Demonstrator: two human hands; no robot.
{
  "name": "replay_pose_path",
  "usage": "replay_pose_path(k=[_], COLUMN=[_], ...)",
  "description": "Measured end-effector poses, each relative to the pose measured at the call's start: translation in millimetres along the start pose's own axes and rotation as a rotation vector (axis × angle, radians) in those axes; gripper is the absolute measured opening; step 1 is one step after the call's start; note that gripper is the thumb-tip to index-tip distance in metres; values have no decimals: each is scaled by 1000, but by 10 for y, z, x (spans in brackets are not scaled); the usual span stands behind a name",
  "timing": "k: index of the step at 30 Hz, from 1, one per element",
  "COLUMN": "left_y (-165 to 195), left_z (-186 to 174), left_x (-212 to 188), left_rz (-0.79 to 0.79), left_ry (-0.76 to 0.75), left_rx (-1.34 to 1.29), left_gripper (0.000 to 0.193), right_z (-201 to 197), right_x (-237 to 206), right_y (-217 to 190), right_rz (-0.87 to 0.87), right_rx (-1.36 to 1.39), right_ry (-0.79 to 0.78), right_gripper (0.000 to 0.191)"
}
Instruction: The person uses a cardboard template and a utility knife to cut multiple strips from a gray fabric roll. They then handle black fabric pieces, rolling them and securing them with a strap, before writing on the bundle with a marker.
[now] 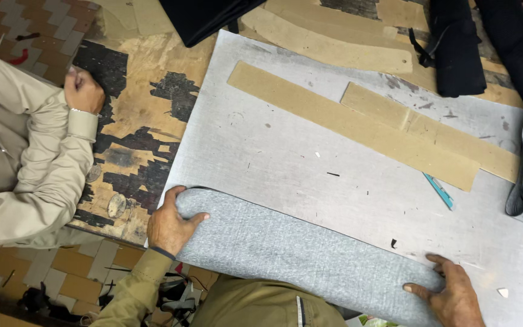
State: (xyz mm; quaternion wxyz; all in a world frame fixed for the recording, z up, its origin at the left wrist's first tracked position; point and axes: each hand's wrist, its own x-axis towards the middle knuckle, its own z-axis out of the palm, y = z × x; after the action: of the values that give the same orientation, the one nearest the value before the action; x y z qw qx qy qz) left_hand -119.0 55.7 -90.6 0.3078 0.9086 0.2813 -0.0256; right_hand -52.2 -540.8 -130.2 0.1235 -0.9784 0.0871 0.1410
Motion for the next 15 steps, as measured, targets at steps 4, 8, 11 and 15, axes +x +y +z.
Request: replay_pose_path(k=[4, 8, 11, 15], left_y=[-94, -168, -7, 650], left_z=[-76, -336, -611, -699], left_x=[-16, 121, 490, 1575], left_rz=[-141, 204, 476, 626], left_ry=[-230, -147, -153, -164], left_rx=[102, -747, -791, -808], left_gripper=[72, 63, 36, 21], right_z=[96, -218, -811, -1378], right_x=[69, 35, 434, 1723], right_y=[335, 568, 533, -211], right_rz=[10, 32, -354, -278], right_rx=[64, 421, 326, 371], right_ry=[-27, -141, 198, 489], right_gripper=[62, 32, 32, 52])
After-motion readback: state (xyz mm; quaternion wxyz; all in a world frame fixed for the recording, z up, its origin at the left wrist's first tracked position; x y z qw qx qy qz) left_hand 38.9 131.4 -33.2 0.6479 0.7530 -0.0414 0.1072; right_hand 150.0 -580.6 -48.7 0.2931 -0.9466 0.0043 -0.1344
